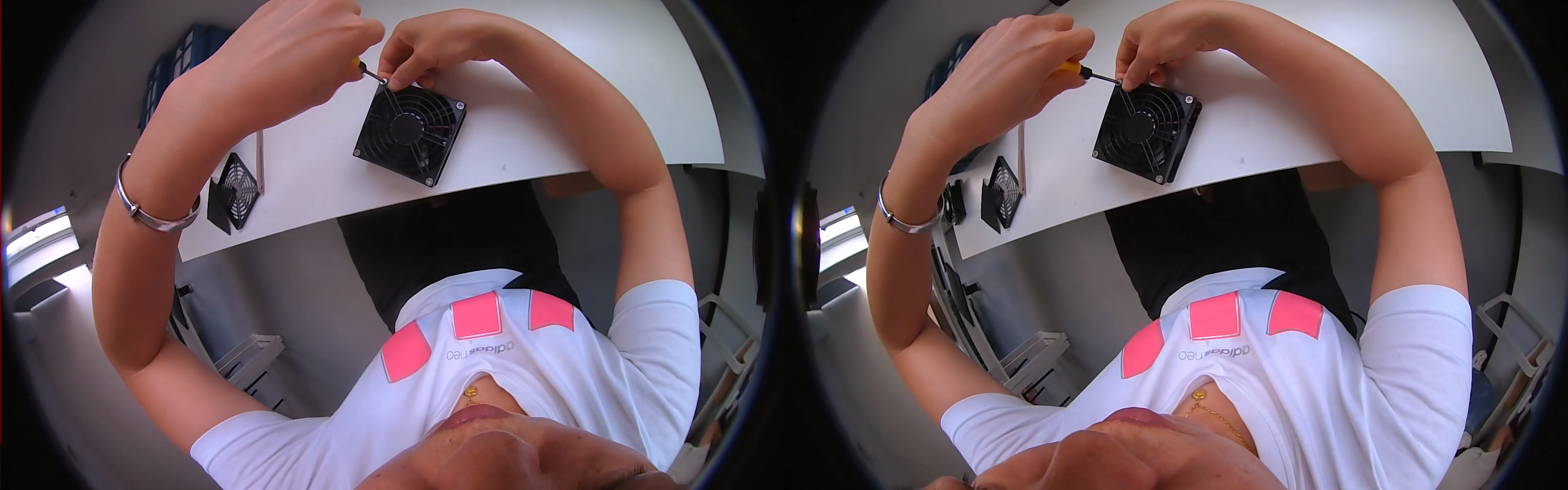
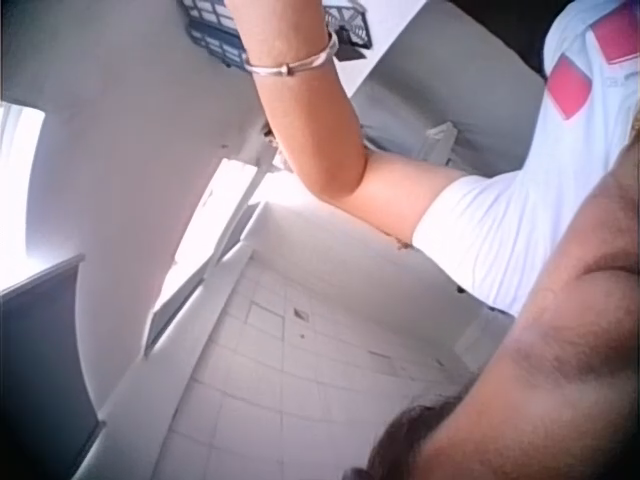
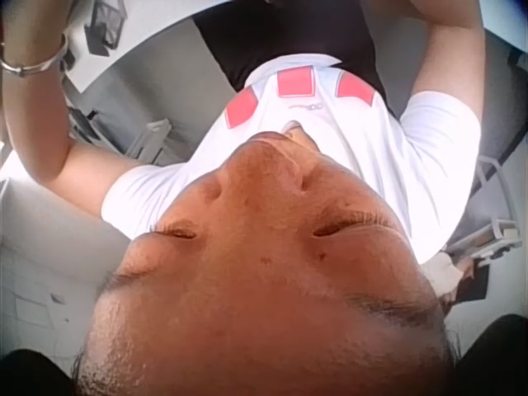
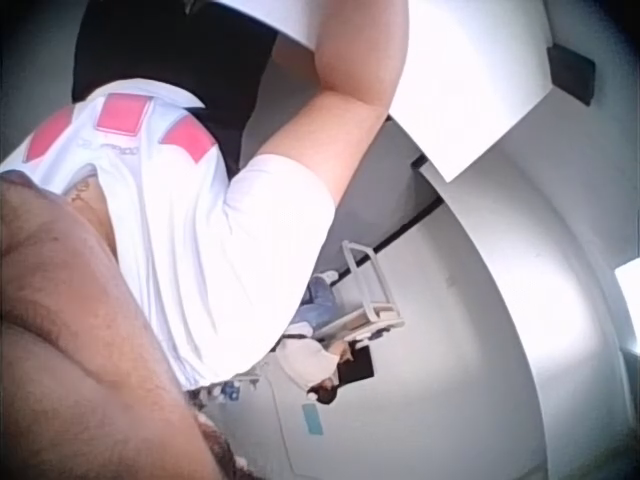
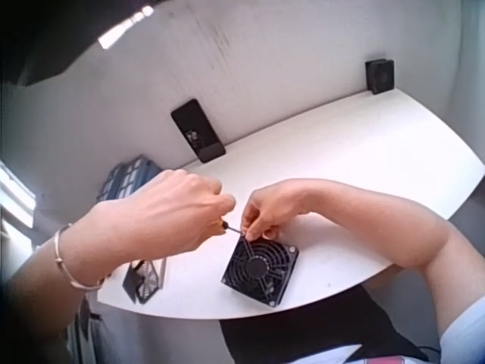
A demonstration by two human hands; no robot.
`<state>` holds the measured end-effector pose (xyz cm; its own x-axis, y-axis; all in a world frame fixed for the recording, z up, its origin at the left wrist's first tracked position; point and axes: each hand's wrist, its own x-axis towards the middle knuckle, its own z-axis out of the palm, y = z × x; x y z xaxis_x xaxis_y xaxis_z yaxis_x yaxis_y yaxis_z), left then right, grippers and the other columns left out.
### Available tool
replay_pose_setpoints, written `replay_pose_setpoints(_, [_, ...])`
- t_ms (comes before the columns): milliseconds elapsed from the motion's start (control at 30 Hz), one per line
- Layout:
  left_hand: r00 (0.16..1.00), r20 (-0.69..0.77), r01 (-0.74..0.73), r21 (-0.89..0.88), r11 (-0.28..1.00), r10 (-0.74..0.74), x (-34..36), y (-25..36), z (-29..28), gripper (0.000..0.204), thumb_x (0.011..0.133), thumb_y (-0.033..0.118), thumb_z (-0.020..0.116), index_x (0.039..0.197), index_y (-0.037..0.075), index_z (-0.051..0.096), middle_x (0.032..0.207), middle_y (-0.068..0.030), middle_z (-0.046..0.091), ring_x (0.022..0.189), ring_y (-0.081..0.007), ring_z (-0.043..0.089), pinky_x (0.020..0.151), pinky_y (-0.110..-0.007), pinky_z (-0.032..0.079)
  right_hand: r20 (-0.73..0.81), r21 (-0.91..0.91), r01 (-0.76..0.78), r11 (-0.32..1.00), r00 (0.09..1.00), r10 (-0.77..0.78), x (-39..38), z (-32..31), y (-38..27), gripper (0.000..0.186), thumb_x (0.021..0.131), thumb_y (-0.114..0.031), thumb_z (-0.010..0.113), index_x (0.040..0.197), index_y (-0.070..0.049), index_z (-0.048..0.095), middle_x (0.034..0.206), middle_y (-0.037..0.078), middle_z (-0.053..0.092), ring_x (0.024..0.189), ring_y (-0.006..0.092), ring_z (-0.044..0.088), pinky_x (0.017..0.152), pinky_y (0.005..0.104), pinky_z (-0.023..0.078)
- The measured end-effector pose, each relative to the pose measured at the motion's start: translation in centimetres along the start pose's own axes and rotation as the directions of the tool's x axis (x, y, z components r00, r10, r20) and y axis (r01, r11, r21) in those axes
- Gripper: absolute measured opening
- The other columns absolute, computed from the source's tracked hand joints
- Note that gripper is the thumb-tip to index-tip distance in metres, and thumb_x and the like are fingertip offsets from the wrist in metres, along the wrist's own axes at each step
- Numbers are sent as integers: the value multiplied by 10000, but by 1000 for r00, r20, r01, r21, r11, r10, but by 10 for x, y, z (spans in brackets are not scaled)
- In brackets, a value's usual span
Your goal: Disassembling a computer fan with a screwdriver and cleaning the components using a brush.
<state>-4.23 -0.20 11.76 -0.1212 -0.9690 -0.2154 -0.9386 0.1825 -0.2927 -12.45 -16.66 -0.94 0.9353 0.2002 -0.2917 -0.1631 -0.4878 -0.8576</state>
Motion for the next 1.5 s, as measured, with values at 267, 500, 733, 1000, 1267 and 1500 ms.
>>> replay_pose_setpoints(267, [768, 550, 317, 118, 941, -328, 24, 2, -21, 234, 931, 198, 656, 916, -13, 757, 862, -197, 736, 787, -325, 720, 698, -407, 560, -7, 67, -12, 998, 1000, 13, -3, -2, -6, 224, 886, -224, 732, 1006, -36, 716, 784, 17, 653, 610, 104, 547, 630, 267, 417])
replay_pose_setpoints(500, [973, -224, -78, -52, 996, 64, 0, 5, 2, 137, 924, 112, 683, 960, 1, 613, 791, -178, 677, 683, -338, 658, 664, -389, 531, -30, 62, -34, 997, 999, 36, -5, -4, 1, 235, 881, -243, 748, 1011, -50, 716, 799, 14, 661, 606, 107, 551, 628, 258, 419])
replay_pose_setpoints(733, [915, 380, 148, -7, 989, -134, 20, 17, -46, 203, 891, 176, 663, 884, 3, 769, 862, -233, 733, 788, -344, 726, 711, -400, 579, -39, 66, -81, 994, 996, 84, -8, -2, -5, 261, 870, -267, 771, 994, -45, 711, 804, 32, 646, 618, 128, 559, 659, 264, 446])
replay_pose_setpoints(1000, [910, 342, 249, 5, 969, -236, 35, 23, -58, 173, 874, 99, 648, 935, -21, 757, 932, -229, 735, 851, -347, 730, 754, -408, 583, -2, 76, -27, 997, 1000, 27, -8, -5, -6, 314, 859, -270, 782, 1071, -46, 724, 850, 41, 654, 671, 142, 579, 727, 283, 490])
replay_pose_setpoints(1267, [939, 343, 80, -270, 960, 18, 41, 12, -59, 178, 833, 43, 699, 983, -35, 759, 964, -235, 736, 855, -352, 732, 769, -382, 598, -69, 58, -60, 996, 996, 64, -18, -3, -15, 197, 881, -255, 738, 978, -86, 714, 818, -37, 643, 668, 82, 579, 683, 262, 412])
replay_pose_setpoints(1500, [929, 273, 285, -102, 953, -248, 49, 10, -40, 189, 867, 113, 682, 978, -6, 776, 973, -225, 742, 881, -344, 739, 773, -375, 599, -5, 15, -93, 996, 996, 93, -13, -2, -20, 156, 901, -227, 722, 1008, -117, 694, 867, -26, 651, 676, 104, 584, 708, 276, 430])
